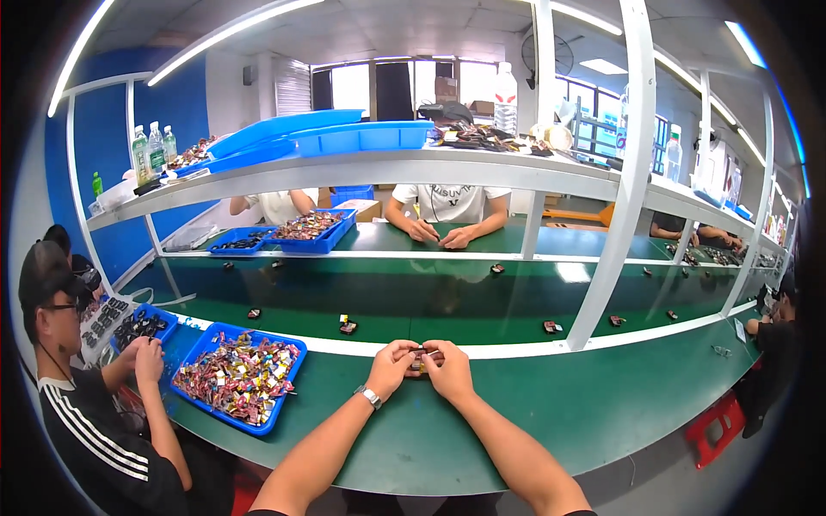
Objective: Assembling small electronic or toy parts on a factory assembly line.
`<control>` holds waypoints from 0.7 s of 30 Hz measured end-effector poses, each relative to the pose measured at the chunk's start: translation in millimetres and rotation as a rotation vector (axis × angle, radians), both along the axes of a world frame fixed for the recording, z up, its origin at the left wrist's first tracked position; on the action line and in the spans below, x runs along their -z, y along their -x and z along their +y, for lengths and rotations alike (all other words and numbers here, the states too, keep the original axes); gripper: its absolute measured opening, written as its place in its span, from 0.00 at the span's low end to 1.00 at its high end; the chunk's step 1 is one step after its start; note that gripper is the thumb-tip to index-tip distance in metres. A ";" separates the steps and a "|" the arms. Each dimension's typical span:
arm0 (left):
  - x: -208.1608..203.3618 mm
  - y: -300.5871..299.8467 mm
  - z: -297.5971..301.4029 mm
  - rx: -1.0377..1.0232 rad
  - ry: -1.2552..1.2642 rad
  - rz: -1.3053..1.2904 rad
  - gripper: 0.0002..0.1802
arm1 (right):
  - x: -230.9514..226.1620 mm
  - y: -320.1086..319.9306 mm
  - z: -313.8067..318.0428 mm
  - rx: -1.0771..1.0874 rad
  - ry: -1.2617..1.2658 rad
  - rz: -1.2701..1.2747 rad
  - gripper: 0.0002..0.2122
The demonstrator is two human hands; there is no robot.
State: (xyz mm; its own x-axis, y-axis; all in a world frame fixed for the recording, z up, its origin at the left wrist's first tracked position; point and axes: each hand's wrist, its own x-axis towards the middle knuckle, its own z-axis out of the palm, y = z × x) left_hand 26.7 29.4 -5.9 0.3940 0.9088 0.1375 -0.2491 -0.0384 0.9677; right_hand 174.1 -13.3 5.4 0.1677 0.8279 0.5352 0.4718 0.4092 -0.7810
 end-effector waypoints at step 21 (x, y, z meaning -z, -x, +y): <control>5.4 -5.4 -2.4 -0.087 -0.239 0.172 0.10 | 2.5 2.7 -4.6 0.014 0.037 0.108 0.08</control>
State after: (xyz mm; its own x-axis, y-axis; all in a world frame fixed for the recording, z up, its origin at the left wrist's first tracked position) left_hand 32.1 27.0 -11.3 0.3517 0.8903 0.2892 -0.0677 -0.2840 0.9564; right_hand 171.3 -17.9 2.9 0.2345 0.8438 0.4827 0.3894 0.3735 -0.8420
